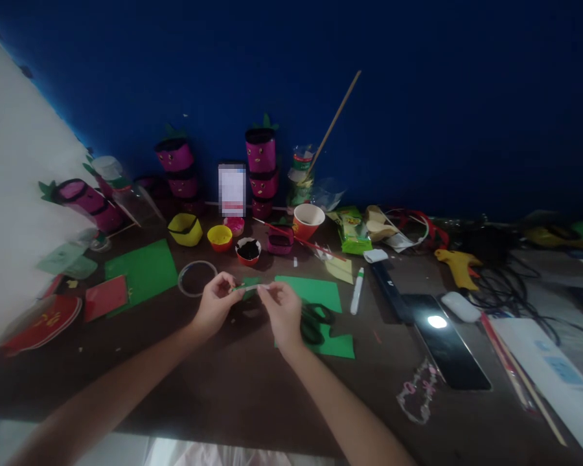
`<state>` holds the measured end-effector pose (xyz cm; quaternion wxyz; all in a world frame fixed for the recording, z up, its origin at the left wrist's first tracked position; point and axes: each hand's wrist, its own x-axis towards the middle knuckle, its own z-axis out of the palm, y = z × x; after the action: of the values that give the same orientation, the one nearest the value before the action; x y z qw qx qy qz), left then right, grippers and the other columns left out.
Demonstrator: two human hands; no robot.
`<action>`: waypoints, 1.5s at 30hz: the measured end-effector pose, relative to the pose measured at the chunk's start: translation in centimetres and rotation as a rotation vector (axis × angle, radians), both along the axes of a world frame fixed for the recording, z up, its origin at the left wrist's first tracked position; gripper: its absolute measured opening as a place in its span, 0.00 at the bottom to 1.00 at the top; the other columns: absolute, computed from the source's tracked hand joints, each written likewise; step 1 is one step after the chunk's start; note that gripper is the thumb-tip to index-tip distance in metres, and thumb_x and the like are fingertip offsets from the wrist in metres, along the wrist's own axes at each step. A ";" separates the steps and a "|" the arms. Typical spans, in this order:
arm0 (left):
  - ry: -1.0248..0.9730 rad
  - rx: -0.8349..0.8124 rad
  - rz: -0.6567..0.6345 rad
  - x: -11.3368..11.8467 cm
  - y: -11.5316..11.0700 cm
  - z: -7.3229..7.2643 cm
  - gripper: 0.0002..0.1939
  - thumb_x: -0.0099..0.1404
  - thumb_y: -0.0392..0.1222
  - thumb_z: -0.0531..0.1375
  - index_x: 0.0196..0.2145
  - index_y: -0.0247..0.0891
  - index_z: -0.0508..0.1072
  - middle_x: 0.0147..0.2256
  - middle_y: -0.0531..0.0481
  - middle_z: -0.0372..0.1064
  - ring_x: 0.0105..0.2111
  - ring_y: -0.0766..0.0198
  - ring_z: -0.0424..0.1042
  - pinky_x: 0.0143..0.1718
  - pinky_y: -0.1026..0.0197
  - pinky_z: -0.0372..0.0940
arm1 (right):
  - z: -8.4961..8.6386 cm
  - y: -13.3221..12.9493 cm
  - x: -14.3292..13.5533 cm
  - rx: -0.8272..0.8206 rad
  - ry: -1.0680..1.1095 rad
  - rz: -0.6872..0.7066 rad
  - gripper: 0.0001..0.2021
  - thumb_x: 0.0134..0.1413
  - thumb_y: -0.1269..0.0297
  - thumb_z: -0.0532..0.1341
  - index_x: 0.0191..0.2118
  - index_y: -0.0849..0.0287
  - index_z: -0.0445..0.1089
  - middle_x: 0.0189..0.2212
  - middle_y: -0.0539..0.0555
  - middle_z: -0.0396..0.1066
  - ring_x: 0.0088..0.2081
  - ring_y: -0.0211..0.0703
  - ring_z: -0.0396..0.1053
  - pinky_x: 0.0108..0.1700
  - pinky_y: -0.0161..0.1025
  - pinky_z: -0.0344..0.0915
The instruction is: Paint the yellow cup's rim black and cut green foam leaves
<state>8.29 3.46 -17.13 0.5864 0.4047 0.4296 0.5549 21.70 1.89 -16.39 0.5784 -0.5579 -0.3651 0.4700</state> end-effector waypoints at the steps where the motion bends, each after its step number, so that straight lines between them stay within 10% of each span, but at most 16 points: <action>1: 0.004 0.004 0.003 0.0 0.0 0.0 0.17 0.46 0.43 0.66 0.24 0.37 0.60 0.22 0.59 0.55 0.23 0.73 0.56 0.26 0.70 0.54 | -0.1 0.0 0.0 0.005 -0.003 -0.001 0.12 0.38 0.59 0.68 0.27 0.59 0.66 0.21 0.49 0.70 0.24 0.37 0.67 0.27 0.34 0.64; 19: 0.132 0.004 -0.036 -0.1 0.1 -0.7 0.13 0.48 0.44 0.66 0.32 0.35 0.74 0.40 0.45 0.67 0.38 0.61 0.68 0.37 0.62 0.63 | -0.2 0.0 0.0 0.044 -0.064 0.002 0.12 0.38 0.60 0.68 0.26 0.59 0.66 0.23 0.49 0.71 0.27 0.39 0.69 0.31 0.36 0.66; 30: 0.168 0.040 -0.032 0.0 0.1 0.2 0.06 0.51 0.41 0.64 0.21 0.36 0.74 0.28 0.51 0.66 0.30 0.67 0.66 0.31 0.66 0.61 | -0.3 0.0 0.2 0.085 -0.107 0.004 0.10 0.41 0.59 0.66 0.27 0.59 0.69 0.26 0.51 0.71 0.30 0.41 0.68 0.35 0.39 0.66; 45: 0.120 -0.049 -0.088 0.0 0.0 0.9 0.19 0.45 0.43 0.68 0.35 0.35 0.71 0.25 0.53 0.70 0.24 0.69 0.68 0.26 0.68 0.63 | 0.5 -0.3 0.3 0.140 -0.179 0.107 0.06 0.46 0.62 0.62 0.28 0.59 0.69 0.26 0.51 0.70 0.30 0.40 0.67 0.34 0.37 0.65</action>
<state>8.26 3.51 -16.25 0.5930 0.4414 0.4591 0.4927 21.99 1.57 -15.86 0.5552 -0.5357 -0.4762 0.4220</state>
